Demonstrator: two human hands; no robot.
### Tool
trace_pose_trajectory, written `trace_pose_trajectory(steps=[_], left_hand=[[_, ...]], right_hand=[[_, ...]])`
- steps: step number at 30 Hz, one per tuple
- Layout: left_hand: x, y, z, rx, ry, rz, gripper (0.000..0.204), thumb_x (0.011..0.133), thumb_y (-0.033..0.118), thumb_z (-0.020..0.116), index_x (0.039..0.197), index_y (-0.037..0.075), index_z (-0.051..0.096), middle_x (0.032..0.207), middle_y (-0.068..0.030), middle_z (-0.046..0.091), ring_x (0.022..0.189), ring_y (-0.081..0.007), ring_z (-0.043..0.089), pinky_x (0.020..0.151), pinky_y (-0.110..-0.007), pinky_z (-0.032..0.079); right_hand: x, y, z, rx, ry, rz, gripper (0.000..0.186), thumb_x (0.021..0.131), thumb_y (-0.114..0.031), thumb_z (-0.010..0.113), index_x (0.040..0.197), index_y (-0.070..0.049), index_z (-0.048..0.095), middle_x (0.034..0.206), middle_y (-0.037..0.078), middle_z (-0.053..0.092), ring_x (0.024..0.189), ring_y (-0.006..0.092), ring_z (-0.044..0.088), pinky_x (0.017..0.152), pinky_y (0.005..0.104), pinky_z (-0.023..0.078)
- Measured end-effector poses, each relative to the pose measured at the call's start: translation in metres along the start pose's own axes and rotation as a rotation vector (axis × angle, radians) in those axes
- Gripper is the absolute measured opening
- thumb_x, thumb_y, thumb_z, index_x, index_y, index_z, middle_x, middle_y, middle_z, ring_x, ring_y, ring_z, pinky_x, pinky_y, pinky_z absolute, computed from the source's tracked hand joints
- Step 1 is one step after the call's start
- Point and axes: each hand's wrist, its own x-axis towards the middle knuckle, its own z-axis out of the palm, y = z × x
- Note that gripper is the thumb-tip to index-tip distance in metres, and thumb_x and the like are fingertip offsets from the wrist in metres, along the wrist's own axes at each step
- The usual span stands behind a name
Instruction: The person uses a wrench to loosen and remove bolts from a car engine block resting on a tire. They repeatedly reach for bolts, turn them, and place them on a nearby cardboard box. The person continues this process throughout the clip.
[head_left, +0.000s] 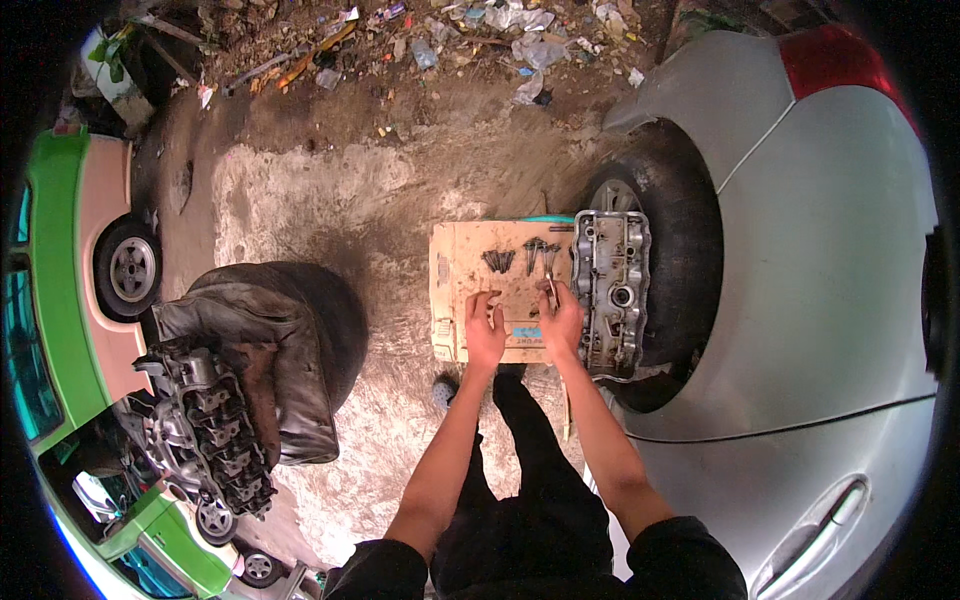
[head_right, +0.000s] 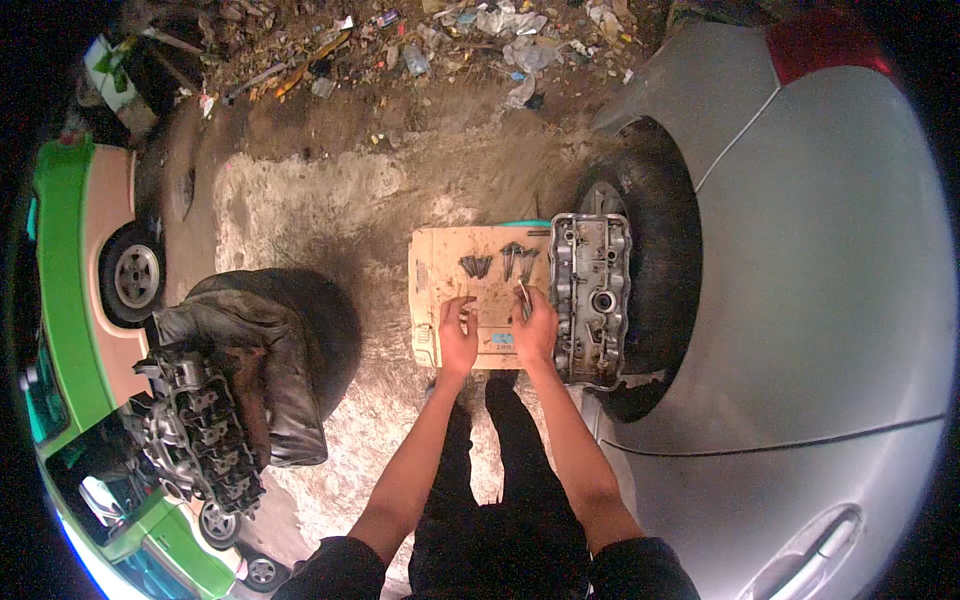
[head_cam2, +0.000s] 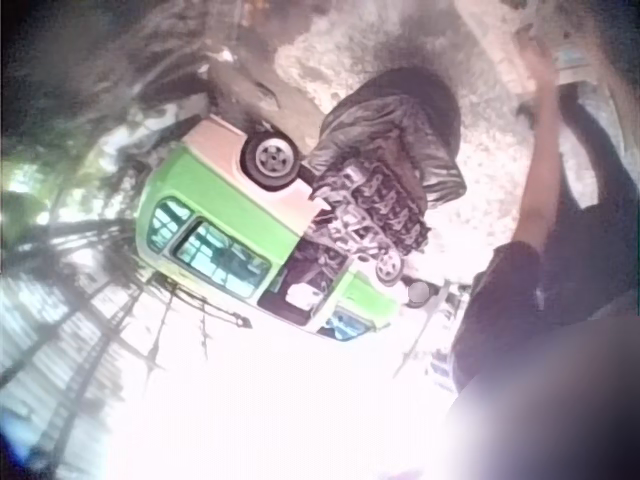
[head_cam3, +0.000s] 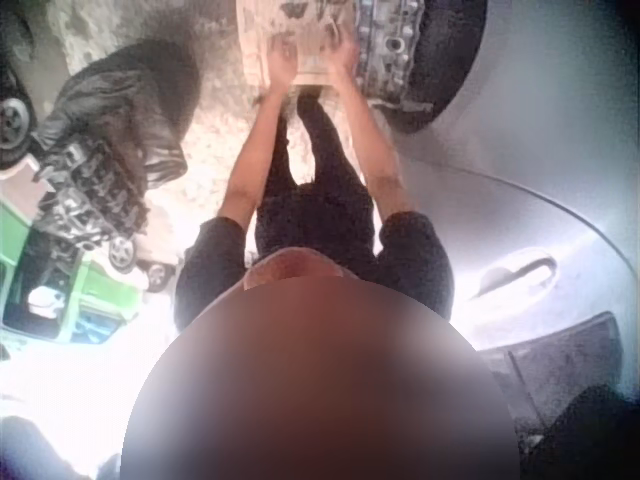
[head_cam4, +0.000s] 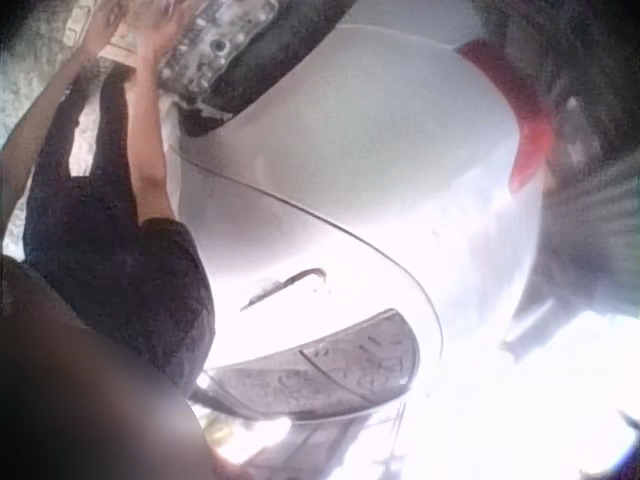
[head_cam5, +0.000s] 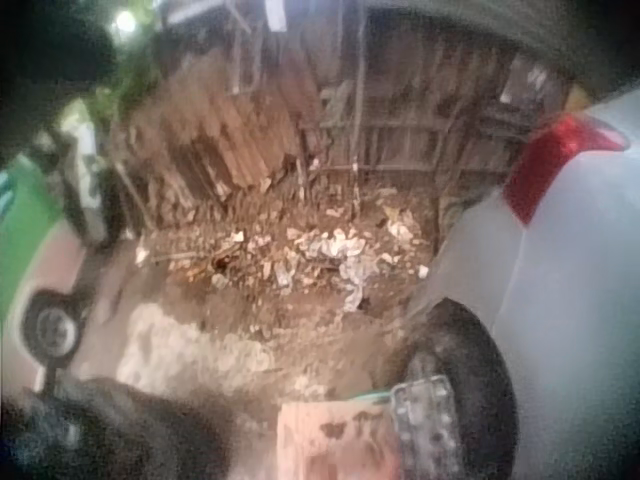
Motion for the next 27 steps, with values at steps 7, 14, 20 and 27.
trace_pose_trajectory(steps=[7, 14, 20, 27], left_hand=[[-0.049, 0.049, -0.029, -0.037, -0.028, -0.043, 0.017, 0.090, 0.001, 0.052, 0.105, 0.002, 0.060, 0.100, -0.0167, 0.055, 0.082, -0.0323, 0.058, 0.072, -0.041, 0.047], [-0.097, 0.111, -0.101, -0.078, 0.031, 0.032, 0.017, 0.090, 0.001, 0.051, 0.105, 0.001, 0.060, 0.099, -0.0157, 0.056, 0.085, -0.0312, 0.060, 0.074, -0.038, 0.048], [-0.153, 0.137, -0.189, -0.111, 0.081, 0.058, 0.017, 0.094, 0.007, 0.048, 0.104, -0.001, 0.059, 0.099, -0.0166, 0.056, 0.090, -0.0336, 0.058, 0.080, -0.039, 0.046], [-0.237, 0.101, -0.310, -0.091, 0.219, 0.117, 0.019, 0.096, 0.010, 0.047, 0.103, 0.000, 0.061, 0.098, -0.0173, 0.058, 0.091, -0.0339, 0.059, 0.079, -0.038, 0.046]], right_hand=[[-0.048, -0.027, -0.047, 0.014, -0.033, 0.069, 0.019, 0.085, -0.009, 0.059, 0.102, 0.000, 0.060, 0.086, 0.021, 0.064, 0.083, 0.0394, 0.062, 0.072, 0.0432, 0.047], [-0.103, -0.102, -0.080, 0.047, -0.044, -0.051, 0.017, 0.087, -0.011, 0.060, 0.102, -0.003, 0.061, 0.082, 0.015, 0.065, 0.071, 0.0252, 0.061, 0.067, 0.0351, 0.047], [-0.159, -0.183, -0.087, 0.089, -0.216, -0.107, 0.021, 0.088, -0.013, 0.058, 0.107, -0.005, 0.060, 0.079, 0.017, 0.064, 0.062, 0.0299, 0.061, 0.058, 0.0380, 0.044], [-0.261, -0.249, -0.029, 0.121, -0.342, -0.264, 0.020, 0.092, -0.013, 0.054, 0.110, -0.005, 0.058, 0.077, 0.009, 0.062, 0.062, 0.0172, 0.054, 0.060, 0.0330, 0.043]])
